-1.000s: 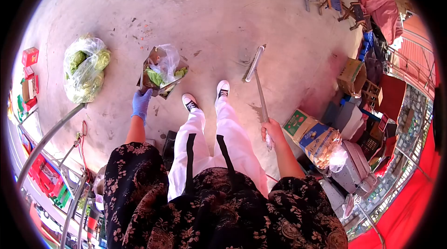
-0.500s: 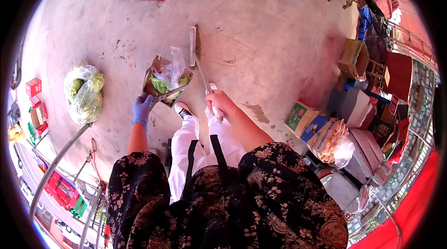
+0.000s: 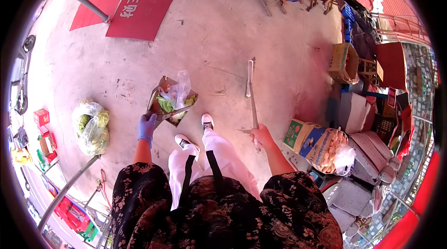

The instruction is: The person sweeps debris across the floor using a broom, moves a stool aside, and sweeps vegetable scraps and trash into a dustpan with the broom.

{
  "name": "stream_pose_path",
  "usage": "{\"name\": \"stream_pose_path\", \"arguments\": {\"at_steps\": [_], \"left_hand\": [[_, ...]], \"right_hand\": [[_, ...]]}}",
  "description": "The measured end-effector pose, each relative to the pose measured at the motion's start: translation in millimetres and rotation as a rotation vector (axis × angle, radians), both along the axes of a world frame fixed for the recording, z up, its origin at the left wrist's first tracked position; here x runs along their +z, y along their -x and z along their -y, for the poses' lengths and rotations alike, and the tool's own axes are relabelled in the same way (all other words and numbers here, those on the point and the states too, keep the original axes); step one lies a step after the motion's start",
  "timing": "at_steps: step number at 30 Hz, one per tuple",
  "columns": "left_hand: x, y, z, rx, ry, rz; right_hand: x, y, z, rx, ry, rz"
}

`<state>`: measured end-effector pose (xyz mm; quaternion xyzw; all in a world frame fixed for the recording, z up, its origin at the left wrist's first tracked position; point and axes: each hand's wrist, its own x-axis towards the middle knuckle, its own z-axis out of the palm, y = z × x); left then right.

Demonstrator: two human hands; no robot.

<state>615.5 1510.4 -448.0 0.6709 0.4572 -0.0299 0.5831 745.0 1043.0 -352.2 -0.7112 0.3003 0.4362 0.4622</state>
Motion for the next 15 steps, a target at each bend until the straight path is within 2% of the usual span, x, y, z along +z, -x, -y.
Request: {"name": "stream_pose_path", "arguments": {"at_steps": [3,6,8,10,11,12,13,15], "left_hand": [[20.1,-19.2,-3.8,-0.015,-0.058,-0.031],[35.2,-21.8,-19.9,0.036,-0.066,-0.007],[27.6,-29.7,-36.2,0.065,-0.038,0.025],[15.7,-22.6,-51.8,0.102,0.004,0.071],[17.3,-19.8,-59.3,0.123,0.029,0.086],[18.1,-15.8,-67.2,0.142,0.054,0.097],[15.5,-12.4,-76.1,0.164,0.086,0.101],[8.4,-11.9,-90.6,0.223,0.144,0.117]], "right_hand": [[-33.1,-38.0,20.3,0.009,0.051,-0.028],[-46.6,-79.1,4.1,-0.003,0.055,-0.048],[-56.7,-99.5,-35.6,-0.029,0.001,-0.159],[-71.2,-94.1,-89.7,-0.064,-0.044,-0.102],[-77.3,-90.5,-115.8,-0.044,-0.122,-0.166],[-96.8,-80.7,-145.5,-0.012,-0.084,-0.118],[-92.2,-73.3,-175.5,0.061,-0.166,-0.090],[-90.1,-63.3,-241.0,0.186,-0.054,-0.019]]}}
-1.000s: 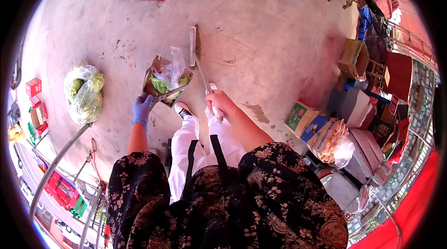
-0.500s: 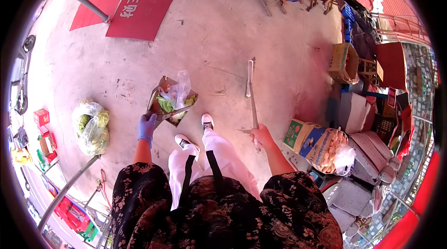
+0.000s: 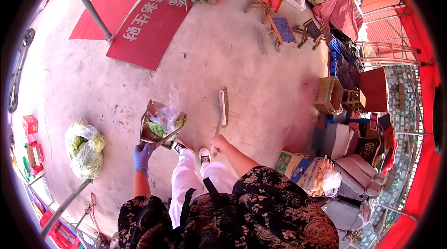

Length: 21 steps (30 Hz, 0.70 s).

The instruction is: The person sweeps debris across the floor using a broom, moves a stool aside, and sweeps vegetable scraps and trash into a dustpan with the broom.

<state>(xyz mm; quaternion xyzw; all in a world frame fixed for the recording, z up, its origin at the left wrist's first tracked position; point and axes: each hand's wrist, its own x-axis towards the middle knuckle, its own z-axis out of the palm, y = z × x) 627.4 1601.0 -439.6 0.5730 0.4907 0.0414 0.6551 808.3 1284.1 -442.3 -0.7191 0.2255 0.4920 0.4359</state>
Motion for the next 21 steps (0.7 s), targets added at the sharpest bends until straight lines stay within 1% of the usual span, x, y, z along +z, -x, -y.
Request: {"name": "stream_pose_path", "arguments": {"at_steps": [2,4,5,7,8,9,11,13,16,17,20,21], "left_hand": [[3.8,-1.7,-13.2,0.039,0.002,-0.026],[6.8,-5.7,-26.7,0.062,-0.017,-0.078],[1.5,-5.4,-34.3,0.071,-0.010,-0.059],[-13.9,-4.2,-52.0,0.086,-0.023,-0.086],[-20.9,-4.0,-59.0,0.093,-0.029,-0.101],[-19.6,-9.2,-64.6,0.147,0.011,-0.051],[-12.7,-15.4,-73.3,0.154,0.013,-0.068],[-10.3,-25.2,-78.1,0.163,-0.004,-0.081],[-9.8,-36.8,-80.2,0.142,-0.083,-0.119],[-5.6,-44.0,-79.9,0.138,-0.089,-0.127],[-20.5,-64.0,-84.1,0.109,-0.134,-0.168],[-28.4,-64.9,-82.5,0.143,-0.119,-0.165]], "right_hand": [[-13.0,8.0,-51.7,0.228,0.056,0.033],[0.6,4.8,-95.4,0.338,0.068,0.025],[0.4,4.5,-107.1,0.312,0.009,0.059],[0.0,-9.5,-118.4,0.341,-0.044,0.012],[15.2,-23.1,-127.0,0.355,-0.069,-0.011],[62.0,-43.0,-133.7,0.226,-0.154,-0.098],[53.8,-59.9,-120.7,0.253,-0.184,-0.066],[85.0,-81.2,-120.9,0.270,-0.222,-0.056],[93.4,-95.1,-119.2,0.209,-0.260,-0.049],[91.6,-99.0,-119.7,0.228,-0.267,-0.039],[96.8,-124.3,-118.0,0.233,-0.288,-0.037],[100.2,-137.1,-115.5,0.307,-0.288,0.000]]}}
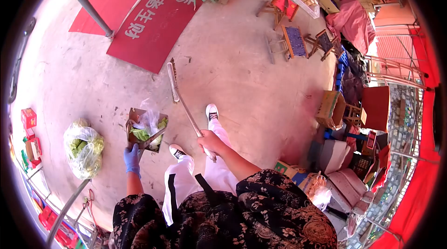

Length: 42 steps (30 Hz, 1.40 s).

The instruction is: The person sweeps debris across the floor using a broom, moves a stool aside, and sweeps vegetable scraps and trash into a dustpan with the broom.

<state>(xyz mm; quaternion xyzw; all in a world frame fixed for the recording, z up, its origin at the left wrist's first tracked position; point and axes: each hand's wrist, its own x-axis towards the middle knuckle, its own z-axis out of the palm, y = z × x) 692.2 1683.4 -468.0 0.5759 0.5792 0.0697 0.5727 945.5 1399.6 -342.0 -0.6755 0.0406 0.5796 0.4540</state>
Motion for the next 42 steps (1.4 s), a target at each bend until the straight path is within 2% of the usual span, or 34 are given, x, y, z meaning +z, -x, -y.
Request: {"name": "stream_pose_path", "arguments": {"at_steps": [1,2,3,4,5,6,10,12,14,16,18,21,22,23,25,27,29,33,34,37,38,41,42], "left_hand": [[26.7,-20.4,9.3,0.002,-0.012,-0.011],[25.7,-25.0,13.2,-0.013,-0.031,-0.026],[19.9,-27.2,17.7,0.024,0.011,0.043],[8.5,-26.0,22.3,0.017,-0.077,-0.069],[30.6,-44.2,30.8,0.033,-0.066,-0.106],[30.3,-49.4,39.2,0.081,-0.054,-0.097],[35.7,-63.2,67.0,0.237,-0.052,-0.061],[23.1,-55.9,74.0,0.280,-0.024,-0.083],[22.8,-47.3,83.4,0.325,0.029,0.016],[20.4,-32.2,95.5,0.399,0.041,0.049],[19.6,-10.1,107.2,0.416,0.061,0.024],[20.5,28.1,129.2,0.494,0.075,0.016],[19.3,42.2,134.1,0.526,0.074,0.006],[18.3,58.4,139.6,0.556,0.073,-0.003],[4.5,96.4,155.5,0.596,0.052,-0.002],[-6.4,131.2,165.9,0.628,0.048,-0.011],[-9.1,165.9,172.8,0.657,0.088,-0.053],[-16.8,231.1,191.9,0.807,0.020,-0.035],[-21.8,248.5,206.3,0.837,0.013,-0.028],[-13.7,282.7,210.6,0.898,0.026,-0.038],[-15.6,293.3,213.6,0.917,0.027,-0.039],[-28.2,314.8,231.7,0.990,-0.021,0.044],[-28.6,319.6,229.7,1.003,-0.029,0.058]], "right_hand": [[-2.9,-12.7,5.5,0.046,-0.019,0.037],[-17.3,-25.4,13.6,0.127,0.030,0.111],[1.8,-46.9,11.0,0.141,0.071,0.071],[-14.8,-60.2,20.1,0.185,0.070,0.134],[-5.2,-80.1,18.3,0.219,0.120,0.154],[9.9,-100.7,13.1,0.307,0.171,0.219],[-30.1,-166.7,22.2,0.652,0.178,0.764],[-68.7,-199.7,15.4,0.678,0.331,0.678],[-101.9,-224.4,-2.4,0.774,0.402,0.749],[-108.6,-234.9,-45.4,0.860,0.515,0.546],[-93.2,-212.1,-88.1,0.928,0.512,0.553],[-139.0,-151.7,-100.3,0.761,0.536,0.288],[-145.3,-122.3,-102.3,0.775,0.510,0.308],[-140.0,-84.9,-103.0,0.787,0.483,0.328],[-115.9,-8.7,-110.7,0.658,0.430,0.138],[-186.2,64.8,-81.2,0.598,0.366,0.225],[-136.6,135.2,-112.7,0.548,0.371,0.186],[-85.2,231.9,-174.1,0.532,0.262,-0.156],[-74.6,255.5,-175.9,0.552,0.234,-0.146],[-75.1,276.7,-205.8,0.615,0.140,-0.363],[-37.4,273.7,-225.4,0.664,0.189,-0.309],[-34.6,258.8,-229.6,0.672,0.101,-0.349],[-23.9,256.7,-238.6,0.711,0.105,-0.279]]}}
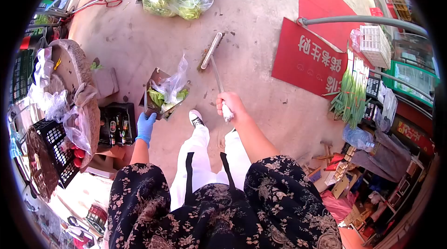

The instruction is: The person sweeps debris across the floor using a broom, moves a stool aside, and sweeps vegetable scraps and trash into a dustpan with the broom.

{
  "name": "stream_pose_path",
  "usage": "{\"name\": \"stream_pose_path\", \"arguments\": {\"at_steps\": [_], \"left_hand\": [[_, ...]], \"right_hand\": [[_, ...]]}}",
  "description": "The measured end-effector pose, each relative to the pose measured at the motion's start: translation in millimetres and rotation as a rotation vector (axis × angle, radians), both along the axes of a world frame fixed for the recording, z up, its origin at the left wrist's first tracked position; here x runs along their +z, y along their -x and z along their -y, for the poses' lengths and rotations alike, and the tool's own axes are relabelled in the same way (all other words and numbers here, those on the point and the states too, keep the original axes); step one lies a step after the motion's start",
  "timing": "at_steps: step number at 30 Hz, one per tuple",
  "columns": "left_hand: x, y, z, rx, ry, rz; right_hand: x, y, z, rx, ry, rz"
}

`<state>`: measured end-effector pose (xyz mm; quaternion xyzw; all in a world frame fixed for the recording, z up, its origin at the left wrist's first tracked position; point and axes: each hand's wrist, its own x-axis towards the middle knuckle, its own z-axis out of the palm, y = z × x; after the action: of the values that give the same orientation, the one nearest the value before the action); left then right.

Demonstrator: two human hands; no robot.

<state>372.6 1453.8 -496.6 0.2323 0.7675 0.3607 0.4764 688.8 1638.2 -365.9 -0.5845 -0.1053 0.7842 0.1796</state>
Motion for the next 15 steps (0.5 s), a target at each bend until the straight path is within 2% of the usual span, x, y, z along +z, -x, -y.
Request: {"name": "stream_pose_path", "arguments": {"at_steps": [2,4,6,8,10,13,15], "left_hand": [[-0.9,5.9,-4.6,0.051,-0.007,0.021],[0.7,5.8,-11.8,0.079,0.013,0.011],[-3.4,10.4,0.1,0.135,0.001,0.016],[-5.2,7.0,-8.6,0.176,0.017,0.009],[9.0,-4.6,-18.6,0.206,0.017,-0.037],[12.5,-15.4,-14.5,0.282,0.011,0.063],[20.9,-24.7,-29.7,0.308,0.006,0.065]], "right_hand": [[20.5,-3.3,-7.3,0.083,-0.054,0.120],[28.5,-6.7,-19.0,0.282,-0.185,0.290],[5.7,-14.7,-25.5,0.486,-0.361,0.456],[-17.1,-30.4,-68.5,0.550,-0.410,0.531],[-21.8,-36.1,-116.7,0.703,-0.483,0.720],[-46.6,-45.0,-178.7,0.879,-0.560,0.851],[-87.4,-61.8,-221.7,0.963,-0.563,0.917]]}}
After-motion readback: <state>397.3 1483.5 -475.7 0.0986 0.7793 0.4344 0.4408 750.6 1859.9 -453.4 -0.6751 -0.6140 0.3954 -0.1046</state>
